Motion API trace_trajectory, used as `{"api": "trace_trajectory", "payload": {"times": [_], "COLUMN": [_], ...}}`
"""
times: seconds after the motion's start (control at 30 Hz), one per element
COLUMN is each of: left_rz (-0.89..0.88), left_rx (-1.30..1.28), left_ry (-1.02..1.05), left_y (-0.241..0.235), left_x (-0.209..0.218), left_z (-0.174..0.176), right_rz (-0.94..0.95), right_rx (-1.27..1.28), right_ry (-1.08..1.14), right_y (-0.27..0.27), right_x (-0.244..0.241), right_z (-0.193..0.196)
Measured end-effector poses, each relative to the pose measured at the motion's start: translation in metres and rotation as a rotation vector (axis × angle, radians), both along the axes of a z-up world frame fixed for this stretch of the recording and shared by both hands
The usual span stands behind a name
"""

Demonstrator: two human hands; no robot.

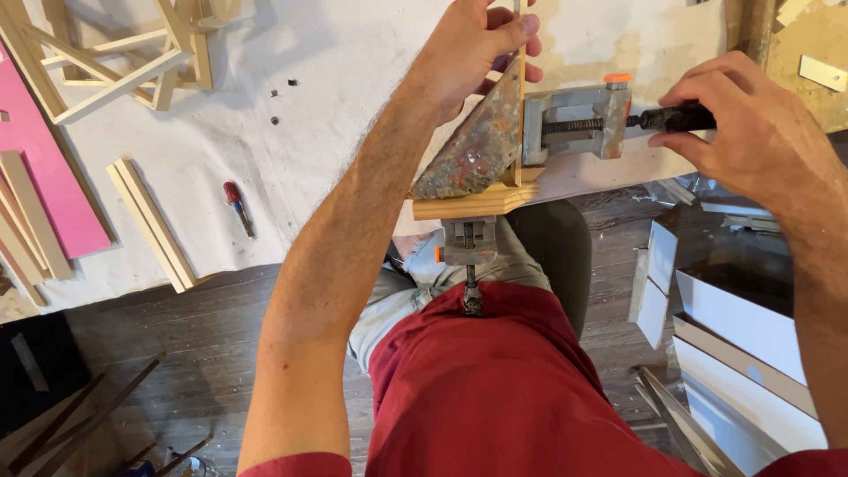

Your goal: Joining wooden strips at a 90-degree angle using a corner clamp and a hammer to build a frame.

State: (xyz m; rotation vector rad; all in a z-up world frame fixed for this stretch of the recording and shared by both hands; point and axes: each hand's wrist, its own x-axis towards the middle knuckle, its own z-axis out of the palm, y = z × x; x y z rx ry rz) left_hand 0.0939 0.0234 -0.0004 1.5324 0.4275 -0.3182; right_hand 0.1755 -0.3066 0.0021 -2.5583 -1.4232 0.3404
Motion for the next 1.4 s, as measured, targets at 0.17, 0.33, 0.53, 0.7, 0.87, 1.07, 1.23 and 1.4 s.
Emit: {"api": "trace_trajectory", "payload": {"times": [0.17,0.33,0.53,0.7,0.87,1.07,1.23,1.4], "left_rz": [-0.03,-0.01,0.045,0.05,0.075,0.085,0.115,0.124], "left_rx": [0.021,-0.006,-0.033,-0.038,-0.036,-0.061,-0.044,-0.048], "left_ry": [0.019,0.01,0.023,-0.027,-0.017,-0.047,-0.011,-0.004], "left_y": [0.002,0.001,0.005,0.012,0.018,0.022,0.025,0.028], "left_x": [-0.005,-0.016,-0.026,-0.033,-0.041,-0.051,-0.052,-0.057], "left_z": [0.007,0.015,0.018,0.015,0.015,0.014,0.019,0.021], "right_rz": [0.064,0.13,-0.088,-0.079,-0.006,-0.008,0.009,-0.044], "right_rx": [-0.035,0.039,-0.32,-0.529,-0.605,-0.718,-0.628,-0.657], "right_ry": [-0.127,-0.018,0.462,0.27,0.208,0.253,0.24,0.332], "right_y": [-0.007,0.004,0.032,0.047,0.067,0.076,0.084,0.092], "right_x": [0.003,0.015,0.023,0.023,0.015,0.014,0.013,0.017], "right_z": [-0.009,-0.023,-0.007,-0.004,0.024,0.034,0.028,0.026]}}
